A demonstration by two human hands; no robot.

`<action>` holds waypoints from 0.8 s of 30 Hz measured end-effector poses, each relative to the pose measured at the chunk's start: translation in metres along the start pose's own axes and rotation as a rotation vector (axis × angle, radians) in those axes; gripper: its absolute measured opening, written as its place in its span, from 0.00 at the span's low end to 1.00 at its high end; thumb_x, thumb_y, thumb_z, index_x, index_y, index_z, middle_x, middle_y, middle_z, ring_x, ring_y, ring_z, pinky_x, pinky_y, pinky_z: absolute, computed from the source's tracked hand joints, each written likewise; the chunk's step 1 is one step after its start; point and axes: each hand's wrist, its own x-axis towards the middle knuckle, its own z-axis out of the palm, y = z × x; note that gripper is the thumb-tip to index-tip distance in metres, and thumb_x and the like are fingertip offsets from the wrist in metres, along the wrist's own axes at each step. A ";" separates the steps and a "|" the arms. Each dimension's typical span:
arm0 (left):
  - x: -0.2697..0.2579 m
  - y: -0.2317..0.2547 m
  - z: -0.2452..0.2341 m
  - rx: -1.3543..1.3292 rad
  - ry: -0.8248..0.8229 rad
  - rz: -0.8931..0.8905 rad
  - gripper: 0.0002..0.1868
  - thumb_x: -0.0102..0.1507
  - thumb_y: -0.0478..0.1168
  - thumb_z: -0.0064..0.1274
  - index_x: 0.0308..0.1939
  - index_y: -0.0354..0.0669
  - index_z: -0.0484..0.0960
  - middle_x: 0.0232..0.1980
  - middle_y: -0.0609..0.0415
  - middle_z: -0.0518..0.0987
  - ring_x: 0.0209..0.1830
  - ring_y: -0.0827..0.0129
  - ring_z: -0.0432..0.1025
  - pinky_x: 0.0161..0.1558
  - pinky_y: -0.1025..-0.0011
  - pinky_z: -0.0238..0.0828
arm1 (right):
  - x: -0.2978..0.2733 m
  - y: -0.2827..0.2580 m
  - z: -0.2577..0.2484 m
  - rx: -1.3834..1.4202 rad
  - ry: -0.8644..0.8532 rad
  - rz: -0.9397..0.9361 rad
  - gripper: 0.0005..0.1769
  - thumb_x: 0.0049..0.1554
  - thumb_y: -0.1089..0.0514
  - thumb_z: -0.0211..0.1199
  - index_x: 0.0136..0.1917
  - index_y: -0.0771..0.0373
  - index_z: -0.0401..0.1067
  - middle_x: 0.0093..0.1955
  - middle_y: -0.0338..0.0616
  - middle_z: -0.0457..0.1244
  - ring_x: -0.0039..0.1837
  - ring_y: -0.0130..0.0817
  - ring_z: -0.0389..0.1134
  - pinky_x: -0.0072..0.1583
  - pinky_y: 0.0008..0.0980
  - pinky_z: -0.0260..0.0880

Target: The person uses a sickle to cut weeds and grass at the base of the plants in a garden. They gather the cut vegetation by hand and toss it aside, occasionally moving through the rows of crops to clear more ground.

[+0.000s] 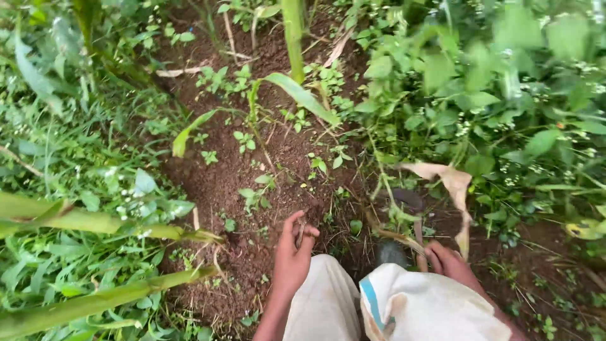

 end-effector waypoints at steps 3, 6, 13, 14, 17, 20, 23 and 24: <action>0.004 0.010 0.011 0.027 0.014 0.152 0.24 0.66 0.36 0.41 0.67 0.52 0.71 0.46 0.67 0.83 0.21 0.78 0.55 0.29 0.74 0.56 | 0.020 -0.065 -0.025 0.105 -0.115 -0.078 0.12 0.66 0.47 0.49 0.50 0.52 0.70 0.46 0.39 0.67 0.50 0.29 0.66 0.56 0.29 0.64; 0.005 0.034 0.010 -0.059 0.039 0.228 0.19 0.70 0.40 0.38 0.63 0.50 0.76 0.47 0.64 0.84 0.35 0.77 0.71 0.46 0.73 0.67 | 0.041 -0.173 -0.061 0.275 -0.041 -0.330 0.12 0.67 0.50 0.48 0.43 0.55 0.66 0.38 0.34 0.58 0.43 0.27 0.61 0.48 0.31 0.61; -0.005 0.087 0.000 -0.308 0.287 0.285 0.21 0.71 0.32 0.32 0.66 0.43 0.71 0.51 0.50 0.77 0.34 0.74 0.68 0.32 0.78 0.65 | 0.039 -0.348 -0.105 0.515 -0.107 -0.149 0.10 0.65 0.57 0.54 0.52 0.58 0.76 0.42 0.37 0.64 0.40 0.28 0.60 0.44 0.30 0.61; -0.008 0.100 -0.001 -0.277 0.363 0.301 0.21 0.72 0.33 0.30 0.68 0.38 0.68 0.53 0.44 0.76 0.31 0.74 0.65 0.31 0.77 0.62 | 0.035 -0.364 -0.105 0.582 -0.105 -0.181 0.11 0.67 0.59 0.53 0.52 0.61 0.76 0.29 0.37 0.60 0.22 0.24 0.53 0.25 0.22 0.56; -0.011 0.119 0.003 -0.398 0.368 0.245 0.22 0.73 0.41 0.28 0.69 0.38 0.66 0.62 0.44 0.74 0.29 0.76 0.64 0.30 0.77 0.62 | 0.032 -0.387 -0.085 0.641 -0.148 -0.258 0.10 0.66 0.61 0.52 0.52 0.64 0.74 0.33 0.44 0.63 0.25 0.27 0.58 0.28 0.25 0.62; -0.017 0.124 0.007 -0.392 0.245 0.155 0.34 0.70 0.59 0.31 0.74 0.44 0.63 0.70 0.38 0.70 0.61 0.50 0.72 0.54 0.54 0.73 | 0.046 -0.380 -0.059 0.614 -0.171 -0.498 0.07 0.64 0.66 0.57 0.44 0.63 0.73 0.33 0.38 0.61 0.37 0.28 0.61 0.44 0.32 0.63; -0.005 0.106 0.004 -0.335 0.232 -0.067 0.28 0.66 0.59 0.37 0.67 0.58 0.73 0.48 0.57 0.76 0.43 0.70 0.70 0.50 0.65 0.70 | 0.047 -0.392 -0.069 0.292 -0.394 -0.388 0.08 0.66 0.59 0.55 0.47 0.55 0.75 0.41 0.36 0.67 0.33 0.24 0.57 0.36 0.24 0.60; -0.004 0.103 0.004 -0.338 0.233 -0.057 0.28 0.66 0.59 0.37 0.67 0.58 0.73 0.48 0.57 0.76 0.43 0.70 0.70 0.50 0.65 0.70 | 0.046 -0.397 -0.077 0.289 -0.388 -0.396 0.08 0.66 0.59 0.55 0.47 0.55 0.75 0.41 0.36 0.67 0.33 0.24 0.57 0.36 0.24 0.60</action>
